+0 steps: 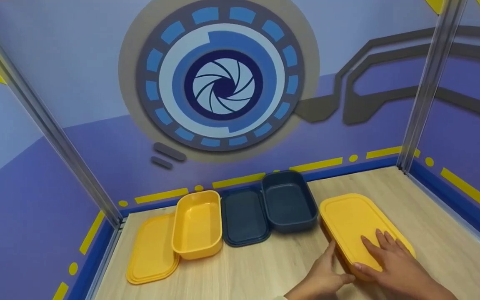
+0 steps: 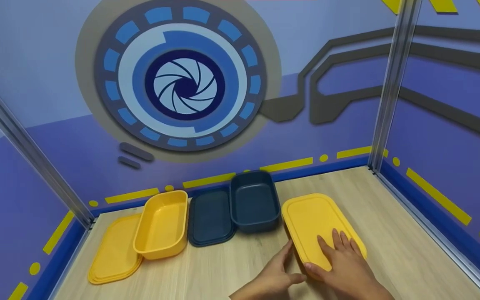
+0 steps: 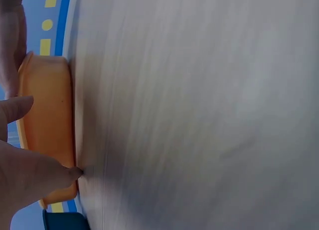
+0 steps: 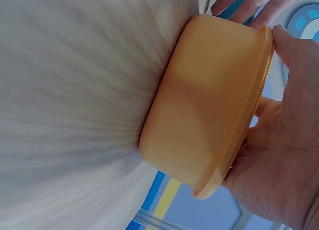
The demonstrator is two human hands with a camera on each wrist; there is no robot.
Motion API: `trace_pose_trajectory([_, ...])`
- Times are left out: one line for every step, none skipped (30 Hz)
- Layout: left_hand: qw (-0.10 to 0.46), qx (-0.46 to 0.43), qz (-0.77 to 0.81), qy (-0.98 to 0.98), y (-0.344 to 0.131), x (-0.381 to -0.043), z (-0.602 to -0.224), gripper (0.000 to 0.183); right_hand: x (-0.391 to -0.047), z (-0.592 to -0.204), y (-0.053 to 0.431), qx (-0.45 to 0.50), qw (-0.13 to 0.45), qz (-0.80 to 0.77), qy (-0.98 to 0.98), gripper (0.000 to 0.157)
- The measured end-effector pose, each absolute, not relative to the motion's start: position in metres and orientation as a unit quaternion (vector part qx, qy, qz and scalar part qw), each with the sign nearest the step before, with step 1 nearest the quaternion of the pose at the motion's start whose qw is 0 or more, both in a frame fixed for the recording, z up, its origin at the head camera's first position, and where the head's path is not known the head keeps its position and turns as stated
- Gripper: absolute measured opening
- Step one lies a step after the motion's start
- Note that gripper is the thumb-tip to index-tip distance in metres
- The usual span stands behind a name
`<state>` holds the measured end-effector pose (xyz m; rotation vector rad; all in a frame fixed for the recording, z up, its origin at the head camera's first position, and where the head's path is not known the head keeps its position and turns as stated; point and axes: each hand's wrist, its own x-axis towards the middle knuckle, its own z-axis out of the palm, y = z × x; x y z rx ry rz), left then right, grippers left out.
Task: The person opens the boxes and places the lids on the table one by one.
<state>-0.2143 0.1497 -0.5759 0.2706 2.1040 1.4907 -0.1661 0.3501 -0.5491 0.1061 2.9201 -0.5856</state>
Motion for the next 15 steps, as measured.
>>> trace_pose_trajectory([0.279,0.102,0.552,0.779,0.152,-0.214,-0.576,0.088,-0.166,-0.549,0.35,0.037,0.084,-0.196,0.976,0.099])
trace_pose_trajectory([0.286,0.103,0.55,0.778,0.154,-0.215,-0.577,0.088,-0.165,-0.549,0.35,0.04,0.088,-0.197,0.976,0.099])
trace_pose_trajectory([0.282,0.113,0.544,0.782,0.155,-0.215,-0.578,0.09,-0.165,-0.549,0.35,0.036,0.085,-0.194,0.977,0.098])
trace_pose_trajectory([0.275,0.12,0.539,0.787,0.157,-0.215,-0.579,0.093,-0.165,-0.549,0.349,0.035,0.084,-0.193,0.977,0.098])
trace_pose_trajectory([0.27,0.121,0.534,0.792,0.158,-0.215,-0.58,0.095,-0.166,-0.55,0.349,0.033,0.078,-0.191,0.978,0.098])
trace_pose_trajectory([0.256,0.129,0.524,0.802,0.16,-0.215,-0.581,0.098,-0.166,-0.55,0.349,0.031,0.072,-0.189,0.979,0.098])
trace_pose_trajectory([0.246,0.13,0.515,0.811,0.161,-0.215,-0.582,0.101,-0.167,-0.551,0.349,0.028,0.068,-0.188,0.979,0.098])
trace_pose_trajectory([0.239,0.131,0.514,0.813,0.163,-0.215,-0.583,0.103,-0.167,-0.551,0.348,0.027,0.064,-0.188,0.98,0.098])
trace_pose_trajectory([0.232,0.134,0.515,0.814,0.164,-0.215,-0.584,0.105,-0.168,-0.552,0.348,0.026,0.061,-0.188,0.98,0.098])
trace_pose_trajectory([0.228,0.134,0.52,0.812,0.165,-0.215,-0.585,0.107,-0.168,-0.552,0.349,0.027,0.06,-0.189,0.98,0.098])
trace_pose_trajectory([0.222,0.137,0.523,0.811,0.165,-0.215,-0.585,0.109,-0.169,-0.553,0.349,0.028,0.059,-0.19,0.98,0.099])
trace_pose_trajectory([0.216,0.145,0.527,0.809,0.166,-0.214,-0.586,0.112,-0.169,-0.553,0.349,0.031,0.06,-0.191,0.979,0.099])
trace_pose_trajectory([0.21,0.152,0.533,0.806,0.166,-0.214,-0.587,0.114,-0.169,-0.554,0.349,0.031,0.061,-0.192,0.979,0.099])
trace_pose_trajectory([0.205,0.158,0.538,0.802,0.167,-0.214,-0.588,0.115,-0.169,-0.554,0.349,0.032,0.061,-0.192,0.979,0.099])
trace_pose_trajectory([0.201,0.164,0.541,0.8,0.167,-0.214,-0.588,0.117,-0.17,-0.555,0.349,0.03,0.059,-0.194,0.979,0.099])
